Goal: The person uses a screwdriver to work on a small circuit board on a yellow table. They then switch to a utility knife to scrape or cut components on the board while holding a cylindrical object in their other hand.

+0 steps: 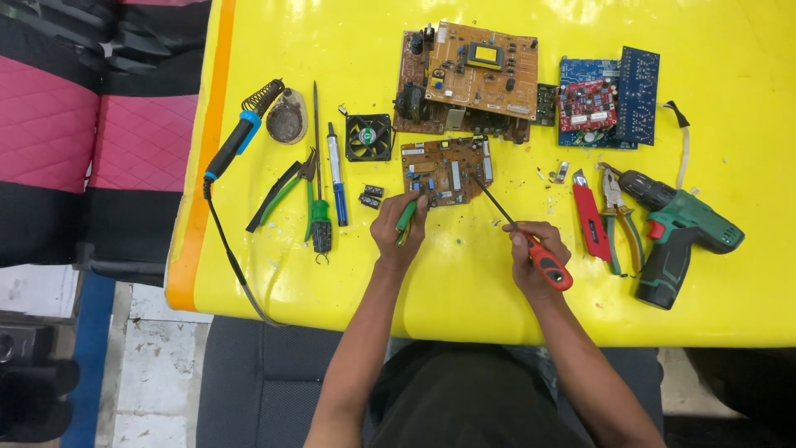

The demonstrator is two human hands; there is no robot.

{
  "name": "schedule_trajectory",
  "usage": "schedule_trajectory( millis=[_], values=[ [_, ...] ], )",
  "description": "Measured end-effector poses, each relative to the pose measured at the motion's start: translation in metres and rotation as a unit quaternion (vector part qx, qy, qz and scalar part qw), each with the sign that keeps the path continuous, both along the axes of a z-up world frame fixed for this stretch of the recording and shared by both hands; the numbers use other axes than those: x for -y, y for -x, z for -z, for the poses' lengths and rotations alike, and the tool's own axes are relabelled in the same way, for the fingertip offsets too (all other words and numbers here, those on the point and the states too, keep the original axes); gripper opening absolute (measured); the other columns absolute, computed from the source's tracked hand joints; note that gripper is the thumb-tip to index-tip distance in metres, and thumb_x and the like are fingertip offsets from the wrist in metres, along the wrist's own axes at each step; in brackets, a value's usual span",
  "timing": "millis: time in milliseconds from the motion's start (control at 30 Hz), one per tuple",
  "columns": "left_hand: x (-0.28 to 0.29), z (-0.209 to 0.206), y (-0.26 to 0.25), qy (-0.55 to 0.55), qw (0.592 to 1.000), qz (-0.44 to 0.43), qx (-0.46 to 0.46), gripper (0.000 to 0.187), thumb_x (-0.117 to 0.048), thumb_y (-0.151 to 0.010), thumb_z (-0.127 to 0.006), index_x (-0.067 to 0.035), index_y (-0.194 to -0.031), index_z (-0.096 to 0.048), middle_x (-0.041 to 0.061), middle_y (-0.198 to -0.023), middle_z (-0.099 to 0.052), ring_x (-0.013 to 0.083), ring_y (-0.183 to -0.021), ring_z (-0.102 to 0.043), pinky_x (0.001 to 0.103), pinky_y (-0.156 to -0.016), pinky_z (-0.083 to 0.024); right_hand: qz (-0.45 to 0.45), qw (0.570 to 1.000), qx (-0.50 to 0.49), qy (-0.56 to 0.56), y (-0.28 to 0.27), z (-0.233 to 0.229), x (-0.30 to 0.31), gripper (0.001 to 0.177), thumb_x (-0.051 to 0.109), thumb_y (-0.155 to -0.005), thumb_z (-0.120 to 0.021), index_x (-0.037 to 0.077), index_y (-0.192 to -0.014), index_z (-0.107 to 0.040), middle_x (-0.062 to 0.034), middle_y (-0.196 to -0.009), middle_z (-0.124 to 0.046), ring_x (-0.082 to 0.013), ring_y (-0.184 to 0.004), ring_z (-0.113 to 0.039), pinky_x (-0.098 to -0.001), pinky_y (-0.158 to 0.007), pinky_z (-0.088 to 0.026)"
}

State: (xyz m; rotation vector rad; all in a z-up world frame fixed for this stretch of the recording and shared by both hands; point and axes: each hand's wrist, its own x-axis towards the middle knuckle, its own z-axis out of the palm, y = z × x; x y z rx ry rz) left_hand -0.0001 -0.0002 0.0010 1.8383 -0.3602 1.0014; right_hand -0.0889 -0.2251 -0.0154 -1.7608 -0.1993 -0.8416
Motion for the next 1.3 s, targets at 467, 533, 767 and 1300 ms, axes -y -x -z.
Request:
schedule_trajectory(
  millis=[467, 533, 767, 1300],
  values=[
    [0.0, 0.004, 0.001, 0.004, 1.0, 0.008, -0.003, 0.012, -0.014, -0.091, -0.084, -0.009, -0.1, -0.077, 0.002, -0.088, -0.072, 0.0258, -0.073, -0.076, 0.033, -0.061, -0.064, -0.038, 0.999, -0.029, -0.003, -0.03, -0.004, 0.009, 0.019, 0.013, -0.104, -0.067, -0.006, -0.103, -0.064, -0.0168, -0.081, -0.07, -0.0314, -0.08, -0.077, -0.0374, -0.072, -0.061],
    [0.0, 0.006, 0.001, 0.006, 1.0, 0.003, -0.001, 0.013, -0.015, -0.091, -0.084, -0.01, -0.1, -0.077, 0.002, -0.088, -0.072, 0.0253, -0.074, -0.076, 0.032, -0.061, -0.064, -0.033, 0.999, -0.03, 0.0, -0.034, -0.006, 0.011, 0.017, 0.011, -0.105, -0.066, -0.006, -0.104, -0.064, -0.0166, -0.081, -0.07, -0.0307, -0.08, -0.077, -0.0368, -0.072, -0.061],
    [0.0, 0.003, 0.001, 0.019, 1.0, 0.02, -0.015, 0.014, -0.013, -0.09, -0.084, -0.009, -0.101, -0.077, 0.003, -0.088, -0.073, 0.027, -0.075, -0.076, 0.035, -0.063, -0.064, -0.046, 0.998, -0.047, 0.01, -0.048, -0.021, 0.015, 0.018, 0.011, -0.106, -0.066, -0.006, -0.107, -0.064, -0.0178, -0.08, -0.069, -0.0323, -0.082, -0.077, -0.0393, -0.076, -0.061],
    [-0.001, 0.004, 0.0, 0.022, 1.0, 0.011, -0.003, 0.014, -0.014, -0.088, -0.086, -0.011, -0.099, -0.077, 0.003, -0.088, -0.073, 0.0253, -0.074, -0.077, 0.032, -0.063, -0.064, -0.047, 0.997, -0.064, 0.009, -0.053, -0.032, 0.016, 0.018, 0.012, -0.108, -0.066, -0.005, -0.109, -0.065, -0.0158, -0.082, -0.068, -0.0327, -0.087, -0.077, -0.0402, -0.083, -0.061]
  ],
)
